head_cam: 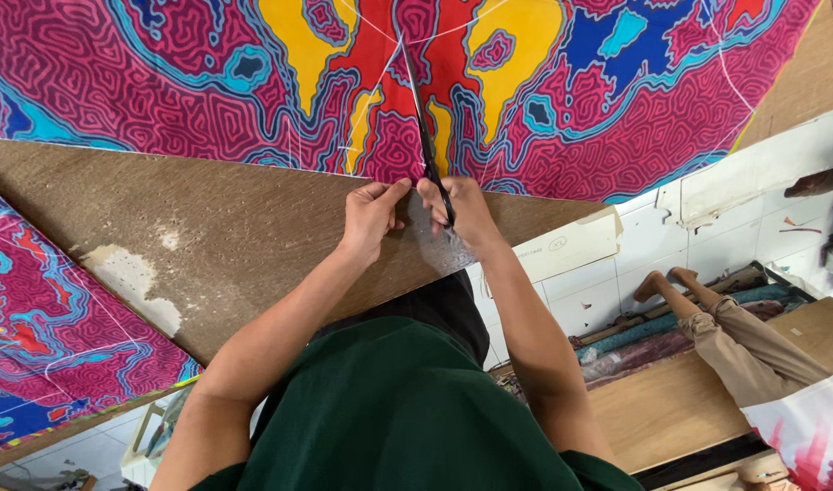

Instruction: The person cuts a colorful patterned fabric on a wooden table using scissors. They follow white chalk lines to cut out shapes, then fold and stack the cut pieces on the table.

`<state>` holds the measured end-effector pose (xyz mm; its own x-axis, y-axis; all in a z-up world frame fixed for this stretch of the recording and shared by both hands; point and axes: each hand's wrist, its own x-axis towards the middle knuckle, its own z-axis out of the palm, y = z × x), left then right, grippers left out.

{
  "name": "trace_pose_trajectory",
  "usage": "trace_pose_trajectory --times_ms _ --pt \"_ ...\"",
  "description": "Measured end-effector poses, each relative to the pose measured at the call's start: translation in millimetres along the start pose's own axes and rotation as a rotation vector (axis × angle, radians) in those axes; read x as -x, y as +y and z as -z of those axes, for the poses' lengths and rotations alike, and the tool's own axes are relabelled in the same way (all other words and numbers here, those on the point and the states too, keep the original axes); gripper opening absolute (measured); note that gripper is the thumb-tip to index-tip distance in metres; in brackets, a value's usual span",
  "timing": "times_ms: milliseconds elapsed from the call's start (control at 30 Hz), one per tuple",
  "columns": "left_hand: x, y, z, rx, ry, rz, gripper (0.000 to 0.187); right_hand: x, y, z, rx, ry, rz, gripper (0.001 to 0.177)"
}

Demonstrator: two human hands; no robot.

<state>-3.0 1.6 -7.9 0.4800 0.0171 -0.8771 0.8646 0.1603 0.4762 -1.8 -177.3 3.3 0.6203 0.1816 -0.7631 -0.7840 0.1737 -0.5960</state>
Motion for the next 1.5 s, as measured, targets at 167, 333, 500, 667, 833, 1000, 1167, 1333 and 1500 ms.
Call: trace_pose_trajectory --times_ms 167,333,500,667,833,1000,1167,1333,1500 --pt "2 2 1 -0.037 -0.061 -0.024 0.028 -17 -5 -1 0.039 -0.029 -0.028 0.044" --pt "25 41 38 -0.780 -0.082 -0.204 0.024 12 12 15 0.094 0.009 0.002 0.041" --pt "-42 194 135 -1.251 0.322 -1.410 0.041 62 42 28 0.105 0.071 0.030 0.024" --pt "-88 286 159 -1.312 0.534 -0.857 0.062 101 47 27 0.253 0.230 -0.068 0.025" --pt "-71 299 142 -1.332 0.489 -0.861 0.068 115 54 30 0.201 0.335 -0.053 0.021" --pt "-69 305 144 -1.351 0.456 -0.882 0.071 106 59 22 0.151 0.251 -0.097 0.026" --pt "-70 304 146 -1.352 0.450 -0.859 0.075 84 52 16 0.148 0.024 -0.098 0.032" --pt "-71 307 146 -1.363 0.435 -0.917 0.073 59 27 23 0.198 -0.094 -0.109 0.047" --pt "-74 303 146 -1.336 0.460 -0.864 0.074 30 0 8 0.204 -0.030 -0.072 0.045"
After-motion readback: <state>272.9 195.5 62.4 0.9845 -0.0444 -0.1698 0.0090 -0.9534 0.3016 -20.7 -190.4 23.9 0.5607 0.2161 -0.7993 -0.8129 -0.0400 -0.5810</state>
